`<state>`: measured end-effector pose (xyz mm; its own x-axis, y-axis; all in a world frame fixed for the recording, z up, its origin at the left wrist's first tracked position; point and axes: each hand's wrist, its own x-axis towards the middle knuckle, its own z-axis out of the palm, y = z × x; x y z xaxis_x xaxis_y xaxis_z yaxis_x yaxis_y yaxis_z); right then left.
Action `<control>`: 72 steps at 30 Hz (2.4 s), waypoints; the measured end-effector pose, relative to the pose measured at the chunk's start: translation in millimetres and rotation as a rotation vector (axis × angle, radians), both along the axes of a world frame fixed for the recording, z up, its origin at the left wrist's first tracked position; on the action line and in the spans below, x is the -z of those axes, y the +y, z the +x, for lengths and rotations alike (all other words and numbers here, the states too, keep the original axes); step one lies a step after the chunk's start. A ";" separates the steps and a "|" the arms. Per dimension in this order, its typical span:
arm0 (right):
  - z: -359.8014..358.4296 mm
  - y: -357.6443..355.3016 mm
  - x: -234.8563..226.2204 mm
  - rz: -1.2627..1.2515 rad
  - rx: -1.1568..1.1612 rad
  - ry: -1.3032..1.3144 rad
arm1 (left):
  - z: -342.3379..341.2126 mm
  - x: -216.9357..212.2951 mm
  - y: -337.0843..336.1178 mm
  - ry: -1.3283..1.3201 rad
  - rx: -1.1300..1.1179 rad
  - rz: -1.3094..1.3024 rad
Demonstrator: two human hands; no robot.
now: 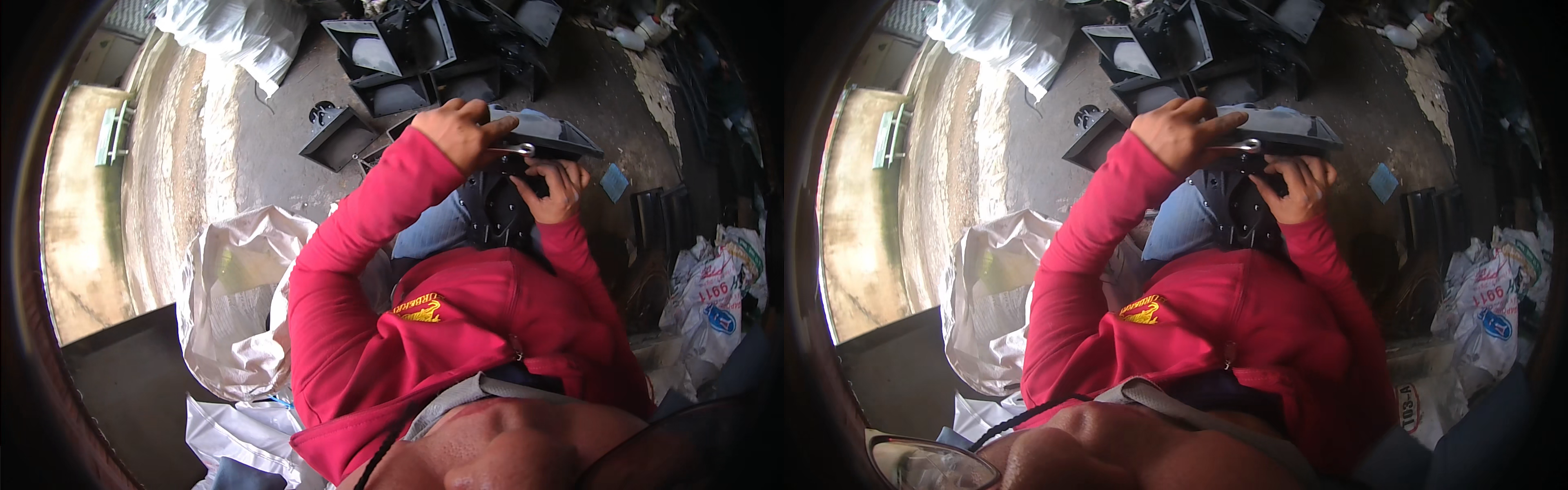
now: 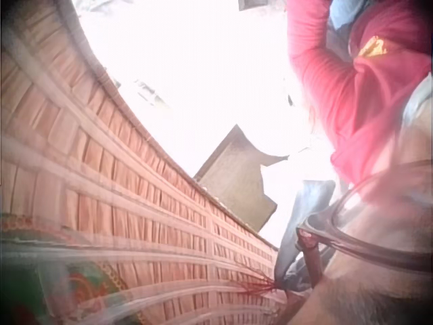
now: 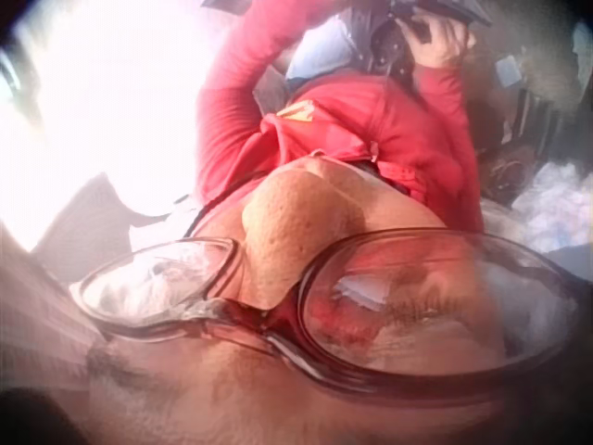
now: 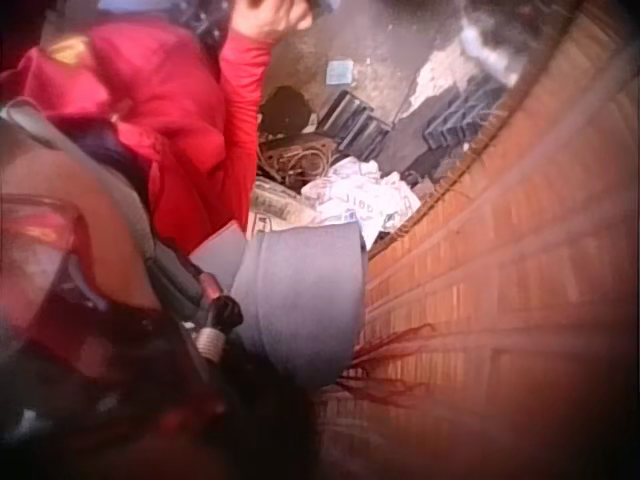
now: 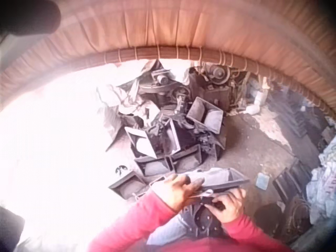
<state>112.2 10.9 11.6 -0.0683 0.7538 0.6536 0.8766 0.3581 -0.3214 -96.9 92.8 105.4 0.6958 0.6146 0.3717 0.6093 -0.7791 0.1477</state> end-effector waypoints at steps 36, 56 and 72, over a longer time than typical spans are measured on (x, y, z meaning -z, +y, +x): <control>21.8 10.2 51.4 -0.611 0.334 -0.097 | -375.2 257.3 346.4 -0.012 -1.766 -0.514; 176.5 -59.3 168.6 -1.563 0.844 0.316 | -250.3 366.6 298.6 -0.055 -1.122 -0.501; 530.2 -16.7 254.9 -0.827 1.473 0.127 | -21.8 356.1 105.5 -0.170 -0.882 -0.999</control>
<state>642.4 -5.8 -243.3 0.9697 0.2428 0.0262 0.2441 -0.9664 -0.0804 -118.7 198.3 -250.7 -0.0799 0.8872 -0.4544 0.7655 0.3466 0.5421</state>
